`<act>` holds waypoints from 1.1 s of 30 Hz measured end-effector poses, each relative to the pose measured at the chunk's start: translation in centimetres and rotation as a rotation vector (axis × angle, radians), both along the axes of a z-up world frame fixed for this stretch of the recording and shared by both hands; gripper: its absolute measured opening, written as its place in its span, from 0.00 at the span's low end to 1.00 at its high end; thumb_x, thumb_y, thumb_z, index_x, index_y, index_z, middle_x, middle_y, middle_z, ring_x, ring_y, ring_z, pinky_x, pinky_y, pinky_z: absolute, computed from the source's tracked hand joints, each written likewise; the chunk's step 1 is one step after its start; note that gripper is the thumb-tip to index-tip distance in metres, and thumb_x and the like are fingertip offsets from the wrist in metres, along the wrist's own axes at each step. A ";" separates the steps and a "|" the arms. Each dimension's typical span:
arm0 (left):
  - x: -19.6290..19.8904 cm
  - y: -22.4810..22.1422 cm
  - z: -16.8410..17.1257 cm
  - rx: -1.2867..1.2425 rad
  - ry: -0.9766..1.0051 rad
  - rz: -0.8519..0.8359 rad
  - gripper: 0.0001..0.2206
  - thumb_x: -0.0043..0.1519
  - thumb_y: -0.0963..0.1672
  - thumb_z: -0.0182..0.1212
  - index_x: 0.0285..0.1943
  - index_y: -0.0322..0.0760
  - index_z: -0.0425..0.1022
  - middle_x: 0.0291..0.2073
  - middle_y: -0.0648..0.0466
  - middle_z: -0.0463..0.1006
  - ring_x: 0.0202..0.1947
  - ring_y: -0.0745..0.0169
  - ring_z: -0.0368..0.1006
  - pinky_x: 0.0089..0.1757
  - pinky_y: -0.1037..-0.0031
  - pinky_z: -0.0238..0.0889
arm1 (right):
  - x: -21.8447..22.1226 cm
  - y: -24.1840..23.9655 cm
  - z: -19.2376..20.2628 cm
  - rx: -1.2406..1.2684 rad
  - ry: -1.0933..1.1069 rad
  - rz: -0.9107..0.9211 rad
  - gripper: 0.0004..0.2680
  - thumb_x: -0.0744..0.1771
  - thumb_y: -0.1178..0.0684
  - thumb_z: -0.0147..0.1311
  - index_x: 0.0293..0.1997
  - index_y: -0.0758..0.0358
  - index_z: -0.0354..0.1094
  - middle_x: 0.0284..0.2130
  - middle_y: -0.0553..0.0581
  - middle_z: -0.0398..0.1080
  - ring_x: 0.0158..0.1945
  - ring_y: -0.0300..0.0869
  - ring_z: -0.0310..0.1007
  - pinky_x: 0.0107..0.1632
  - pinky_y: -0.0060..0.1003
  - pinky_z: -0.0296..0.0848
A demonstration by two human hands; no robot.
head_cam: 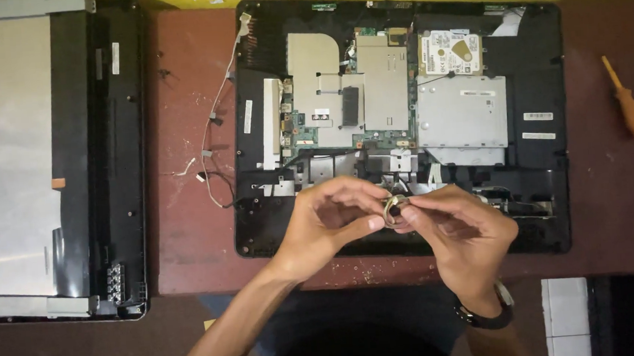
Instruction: Disassembling an all-in-one computer by disconnecting internal ribbon cables and removing the LCD screen panel from the chassis.
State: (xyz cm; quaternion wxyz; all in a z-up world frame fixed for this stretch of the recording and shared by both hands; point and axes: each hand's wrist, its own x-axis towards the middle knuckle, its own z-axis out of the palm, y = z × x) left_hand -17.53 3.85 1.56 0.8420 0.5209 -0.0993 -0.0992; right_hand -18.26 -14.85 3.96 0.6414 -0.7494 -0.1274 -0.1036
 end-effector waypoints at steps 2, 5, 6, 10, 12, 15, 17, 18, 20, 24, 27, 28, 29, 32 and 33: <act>-0.1 0.0 -0.2 -0.003 0.031 0.002 0.11 0.61 0.38 0.68 0.51 0.37 0.78 0.38 0.53 0.83 0.41 0.64 0.80 0.49 0.72 0.76 | 0.0 0.0 -0.1 -0.020 0.006 -0.026 0.06 0.64 0.65 0.61 0.43 0.76 0.72 0.34 0.69 0.76 0.31 0.50 0.82 0.35 0.34 0.90; -0.3 0.2 -0.2 -0.087 0.020 -0.006 0.10 0.63 0.37 0.66 0.53 0.35 0.78 0.41 0.52 0.81 0.45 0.63 0.77 0.52 0.73 0.74 | -0.1 -0.2 -0.2 -0.008 -0.015 0.046 0.06 0.65 0.65 0.61 0.45 0.73 0.73 0.37 0.67 0.78 0.39 0.49 0.83 0.44 0.35 0.87; -0.3 0.3 0.0 -0.106 0.020 -0.020 0.10 0.65 0.37 0.64 0.55 0.35 0.78 0.42 0.51 0.81 0.45 0.62 0.77 0.52 0.71 0.75 | -0.2 -0.1 0.0 -0.029 -0.006 0.031 0.06 0.65 0.65 0.61 0.45 0.74 0.73 0.36 0.67 0.78 0.37 0.49 0.84 0.42 0.35 0.88; -0.6 0.2 0.0 -0.077 -0.068 -0.038 0.12 0.68 0.38 0.61 0.60 0.33 0.75 0.46 0.49 0.78 0.48 0.57 0.76 0.56 0.66 0.75 | -0.2 0.0 0.2 -0.204 -0.093 -0.046 0.10 0.64 0.62 0.64 0.48 0.73 0.73 0.35 0.65 0.78 0.36 0.47 0.82 0.39 0.32 0.82; -0.9 -0.2 0.9 0.109 -0.140 0.049 0.14 0.64 0.40 0.65 0.58 0.35 0.75 0.45 0.51 0.79 0.45 0.61 0.75 0.52 0.70 0.72 | -0.3 -0.1 -0.1 -0.247 -0.159 -0.044 0.10 0.64 0.64 0.64 0.48 0.74 0.73 0.37 0.67 0.78 0.38 0.48 0.82 0.41 0.34 0.83; -0.9 -0.7 1.2 0.388 -0.279 0.198 0.12 0.63 0.41 0.67 0.55 0.36 0.77 0.45 0.50 0.81 0.43 0.62 0.75 0.48 0.73 0.72 | -0.5 0.1 0.4 -0.328 -0.245 -0.033 0.09 0.64 0.67 0.65 0.47 0.74 0.73 0.38 0.67 0.78 0.38 0.47 0.82 0.39 0.32 0.81; -0.7 -0.8 1.2 0.482 -0.345 0.258 0.08 0.64 0.39 0.64 0.52 0.34 0.78 0.44 0.48 0.82 0.43 0.59 0.78 0.47 0.72 0.75 | -0.4 0.1 0.6 -0.365 -0.263 -0.025 0.09 0.64 0.66 0.66 0.46 0.72 0.74 0.37 0.66 0.78 0.36 0.45 0.81 0.35 0.28 0.79; -0.6 -0.7 1.2 0.523 -0.305 0.226 0.07 0.65 0.41 0.63 0.50 0.36 0.78 0.42 0.51 0.82 0.43 0.61 0.76 0.47 0.72 0.70 | -0.3 -0.2 0.4 -0.378 -0.273 0.010 0.08 0.64 0.68 0.65 0.46 0.72 0.74 0.37 0.65 0.78 0.37 0.45 0.82 0.39 0.30 0.81; -0.5 -0.5 1.1 0.564 -0.262 0.190 0.05 0.65 0.42 0.62 0.47 0.38 0.78 0.39 0.54 0.81 0.42 0.62 0.73 0.46 0.72 0.66 | 0.0 -0.6 0.4 -0.391 -0.278 0.044 0.08 0.64 0.69 0.64 0.46 0.73 0.74 0.36 0.65 0.78 0.37 0.46 0.82 0.43 0.32 0.83; -0.3 -0.2 0.2 0.196 0.013 0.018 0.04 0.65 0.41 0.63 0.46 0.37 0.78 0.41 0.52 0.81 0.43 0.62 0.77 0.50 0.72 0.71 | 0.5 -1.2 0.4 -0.340 -0.179 0.105 0.06 0.65 0.65 0.62 0.43 0.73 0.74 0.34 0.64 0.79 0.37 0.47 0.82 0.44 0.33 0.83; -0.5 -0.4 -0.7 0.011 0.062 0.019 0.05 0.63 0.39 0.65 0.47 0.37 0.80 0.42 0.49 0.82 0.45 0.59 0.79 0.53 0.69 0.75 | 0.9 -1.4 0.4 -0.287 -0.134 0.111 0.04 0.65 0.63 0.62 0.40 0.72 0.74 0.35 0.64 0.77 0.39 0.47 0.81 0.46 0.34 0.82; -0.7 -0.4 -1.1 -0.019 0.026 0.060 0.08 0.62 0.38 0.67 0.49 0.39 0.81 0.44 0.49 0.82 0.46 0.58 0.78 0.55 0.67 0.76 | 1.0 -1.4 0.4 -0.286 -0.114 0.104 0.02 0.65 0.63 0.61 0.39 0.71 0.74 0.36 0.64 0.76 0.41 0.48 0.78 0.48 0.37 0.79; -0.8 -0.5 -1.0 -0.019 0.026 0.058 0.08 0.62 0.38 0.67 0.49 0.39 0.81 0.44 0.49 0.82 0.46 0.58 0.78 0.55 0.67 0.76 | 1.0 -1.5 0.1 -0.286 -0.113 0.103 0.02 0.65 0.63 0.61 0.39 0.71 0.74 0.36 0.64 0.76 0.41 0.48 0.78 0.48 0.37 0.79; -0.9 -0.6 -0.5 0.086 -0.071 0.127 0.09 0.63 0.38 0.68 0.49 0.44 0.81 0.45 0.54 0.84 0.47 0.63 0.79 0.54 0.71 0.74 | 1.0 -1.8 -0.3 -0.045 0.044 0.125 0.04 0.69 0.62 0.53 0.42 0.75 0.69 0.37 0.66 0.72 0.29 0.45 0.74 0.35 0.31 0.80; -0.8 -0.6 -0.1 0.165 -0.152 0.132 0.09 0.62 0.39 0.68 0.49 0.46 0.81 0.47 0.55 0.81 0.49 0.64 0.78 0.55 0.72 0.76 | 1.0 -1.8 -0.1 -0.048 0.083 0.095 0.03 0.69 0.62 0.53 0.42 0.74 0.69 0.36 0.65 0.73 0.30 0.45 0.76 0.36 0.32 0.81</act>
